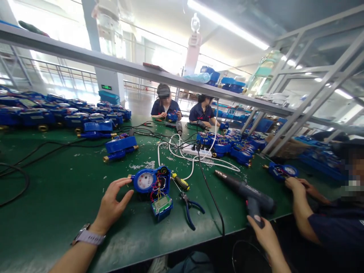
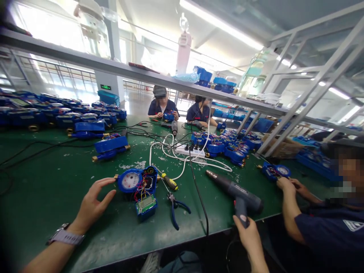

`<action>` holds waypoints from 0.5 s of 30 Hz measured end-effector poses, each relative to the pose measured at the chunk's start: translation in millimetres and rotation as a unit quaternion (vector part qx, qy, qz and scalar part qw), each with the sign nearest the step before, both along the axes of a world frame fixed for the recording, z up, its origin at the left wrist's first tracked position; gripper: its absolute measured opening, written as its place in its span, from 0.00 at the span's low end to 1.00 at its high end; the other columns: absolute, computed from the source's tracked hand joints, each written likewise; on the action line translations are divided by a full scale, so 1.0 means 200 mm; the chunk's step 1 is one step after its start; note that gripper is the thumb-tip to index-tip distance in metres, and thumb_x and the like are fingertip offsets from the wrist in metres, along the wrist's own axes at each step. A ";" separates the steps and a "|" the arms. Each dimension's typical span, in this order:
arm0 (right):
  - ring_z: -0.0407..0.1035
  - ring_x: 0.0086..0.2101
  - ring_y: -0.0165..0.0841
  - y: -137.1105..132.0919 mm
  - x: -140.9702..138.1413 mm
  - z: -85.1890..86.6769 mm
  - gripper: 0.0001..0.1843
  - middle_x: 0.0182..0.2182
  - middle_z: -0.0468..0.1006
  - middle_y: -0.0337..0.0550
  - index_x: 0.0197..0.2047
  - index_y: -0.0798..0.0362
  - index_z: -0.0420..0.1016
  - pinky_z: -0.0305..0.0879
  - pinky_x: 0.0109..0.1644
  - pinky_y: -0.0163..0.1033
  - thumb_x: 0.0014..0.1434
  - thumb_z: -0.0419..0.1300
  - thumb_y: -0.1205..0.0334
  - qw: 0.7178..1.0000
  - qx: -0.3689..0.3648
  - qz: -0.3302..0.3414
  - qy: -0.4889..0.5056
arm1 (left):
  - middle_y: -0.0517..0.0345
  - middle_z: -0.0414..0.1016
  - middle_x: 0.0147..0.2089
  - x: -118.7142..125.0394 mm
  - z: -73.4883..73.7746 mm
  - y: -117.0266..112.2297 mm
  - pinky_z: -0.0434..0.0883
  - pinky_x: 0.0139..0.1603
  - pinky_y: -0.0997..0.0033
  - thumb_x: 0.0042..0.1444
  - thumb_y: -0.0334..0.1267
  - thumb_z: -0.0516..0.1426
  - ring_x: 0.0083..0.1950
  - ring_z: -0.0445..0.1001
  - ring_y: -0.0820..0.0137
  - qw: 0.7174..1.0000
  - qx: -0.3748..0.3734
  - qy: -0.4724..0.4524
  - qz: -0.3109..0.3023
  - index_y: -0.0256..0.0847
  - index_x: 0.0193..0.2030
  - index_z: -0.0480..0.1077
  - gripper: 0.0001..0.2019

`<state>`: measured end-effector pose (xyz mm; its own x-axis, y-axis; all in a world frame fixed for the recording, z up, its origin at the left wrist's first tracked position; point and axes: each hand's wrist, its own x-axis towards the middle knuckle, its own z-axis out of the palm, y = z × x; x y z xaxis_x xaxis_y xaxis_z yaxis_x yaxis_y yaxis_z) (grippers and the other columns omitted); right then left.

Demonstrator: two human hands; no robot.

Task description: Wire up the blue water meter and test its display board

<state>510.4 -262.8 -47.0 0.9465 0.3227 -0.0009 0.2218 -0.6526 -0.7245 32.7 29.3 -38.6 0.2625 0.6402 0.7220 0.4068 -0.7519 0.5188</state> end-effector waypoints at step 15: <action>0.70 0.24 0.29 -0.15 -0.34 -0.07 0.25 0.34 0.78 0.35 0.43 0.47 0.75 0.73 0.31 0.37 0.40 0.73 0.55 0.757 0.412 0.065 0.503 | 0.57 0.75 0.27 0.04 0.04 -0.10 0.67 0.30 0.72 0.62 0.49 0.53 0.28 0.72 0.70 0.989 -0.067 0.117 -0.066 0.38 0.30 0.72 0.18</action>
<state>443.2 -293.1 -60.8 0.5619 0.6954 -0.4479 -0.6885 0.0930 -0.7193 40.2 8.4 -30.4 0.4991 0.6758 0.5423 0.4307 -0.7366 0.5215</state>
